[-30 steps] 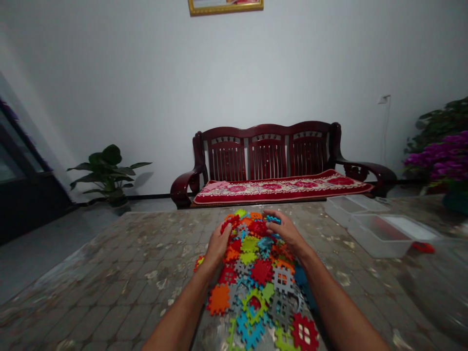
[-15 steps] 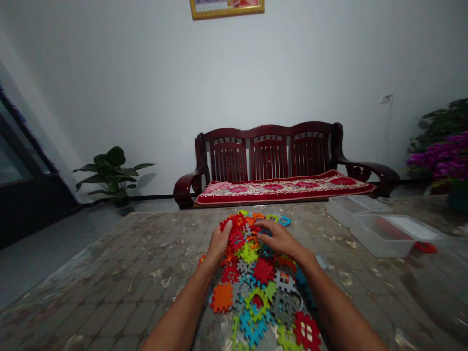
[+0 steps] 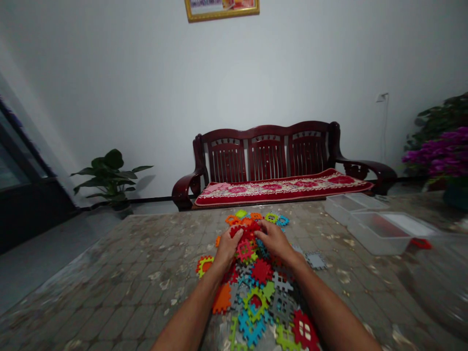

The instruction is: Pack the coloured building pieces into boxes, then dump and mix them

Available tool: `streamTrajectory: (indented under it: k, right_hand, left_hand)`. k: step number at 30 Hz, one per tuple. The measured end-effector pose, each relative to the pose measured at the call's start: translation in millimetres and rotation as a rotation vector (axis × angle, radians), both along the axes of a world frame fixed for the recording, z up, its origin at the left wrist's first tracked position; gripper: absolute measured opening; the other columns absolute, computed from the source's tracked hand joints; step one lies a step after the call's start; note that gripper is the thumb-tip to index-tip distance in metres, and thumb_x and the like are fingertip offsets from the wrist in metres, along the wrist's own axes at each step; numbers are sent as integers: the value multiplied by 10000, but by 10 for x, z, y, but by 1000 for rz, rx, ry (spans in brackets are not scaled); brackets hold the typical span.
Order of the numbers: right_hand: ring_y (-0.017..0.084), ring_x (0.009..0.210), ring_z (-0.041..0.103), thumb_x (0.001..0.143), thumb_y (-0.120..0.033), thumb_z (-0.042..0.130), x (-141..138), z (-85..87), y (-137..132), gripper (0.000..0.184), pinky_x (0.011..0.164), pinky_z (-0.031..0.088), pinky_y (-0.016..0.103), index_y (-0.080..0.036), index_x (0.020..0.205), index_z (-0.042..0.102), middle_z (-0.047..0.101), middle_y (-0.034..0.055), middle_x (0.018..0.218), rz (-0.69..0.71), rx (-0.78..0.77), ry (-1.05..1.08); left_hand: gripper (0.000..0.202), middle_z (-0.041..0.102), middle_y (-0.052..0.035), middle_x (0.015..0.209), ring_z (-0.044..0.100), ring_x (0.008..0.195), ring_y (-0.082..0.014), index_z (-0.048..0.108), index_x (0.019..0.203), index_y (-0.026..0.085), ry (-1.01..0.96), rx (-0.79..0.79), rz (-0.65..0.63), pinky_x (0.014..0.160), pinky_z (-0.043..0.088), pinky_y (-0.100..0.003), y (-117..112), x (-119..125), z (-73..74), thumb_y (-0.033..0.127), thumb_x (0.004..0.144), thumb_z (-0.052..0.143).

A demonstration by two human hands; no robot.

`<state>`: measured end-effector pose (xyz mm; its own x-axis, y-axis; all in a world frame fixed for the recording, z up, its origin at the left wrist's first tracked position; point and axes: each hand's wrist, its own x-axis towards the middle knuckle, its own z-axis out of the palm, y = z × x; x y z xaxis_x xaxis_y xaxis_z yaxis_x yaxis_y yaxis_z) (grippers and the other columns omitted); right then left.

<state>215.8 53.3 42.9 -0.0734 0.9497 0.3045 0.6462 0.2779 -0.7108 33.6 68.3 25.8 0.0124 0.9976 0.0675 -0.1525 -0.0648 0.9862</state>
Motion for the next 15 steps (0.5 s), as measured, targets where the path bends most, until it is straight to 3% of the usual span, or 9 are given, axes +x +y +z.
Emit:
streamTrajectory:
  k: [4, 9, 12, 15]
  right_hand:
    - [211, 844, 634, 904, -276, 547, 65, -6, 3, 158, 758, 419, 287, -231, 959, 688, 727, 44, 908, -110, 7, -77]
    - [249, 1080, 628, 949, -375, 558, 51, 39, -39, 267, 932, 420, 330, -225, 1102, 717, 737, 90, 1137, -102, 78, -117]
    - [240, 1001, 635, 950, -482, 559, -24, 106, -95, 314, 893, 415, 325, -251, 894, 764, 764, 62, 997, -50, 56, -217]
    - [215, 871, 634, 889, -438, 636, -75, 129, -133, 269, 794, 403, 302, -254, 720, 736, 759, 31, 835, -38, -5, -257]
  left_hand:
    - [462, 754, -48, 739, 699, 684, -205, 706, 822, 147, -8, -15, 65, 677, 543, -290, 14, -21, -44, 542, 620, 836]
    - [597, 783, -91, 803, 745, 749, -248, 712, 895, 132, -69, -12, 50, 715, 584, -335, -44, 53, -38, 666, 642, 799]
    - [626, 787, -106, 852, 759, 832, -268, 713, 923, 128, -102, 9, 50, 791, 599, -364, -66, 142, -30, 687, 650, 789]
    - [620, 788, -117, 906, 763, 888, -270, 704, 973, 133, -113, 18, 84, 830, 603, -378, -46, 183, -34, 686, 698, 754]
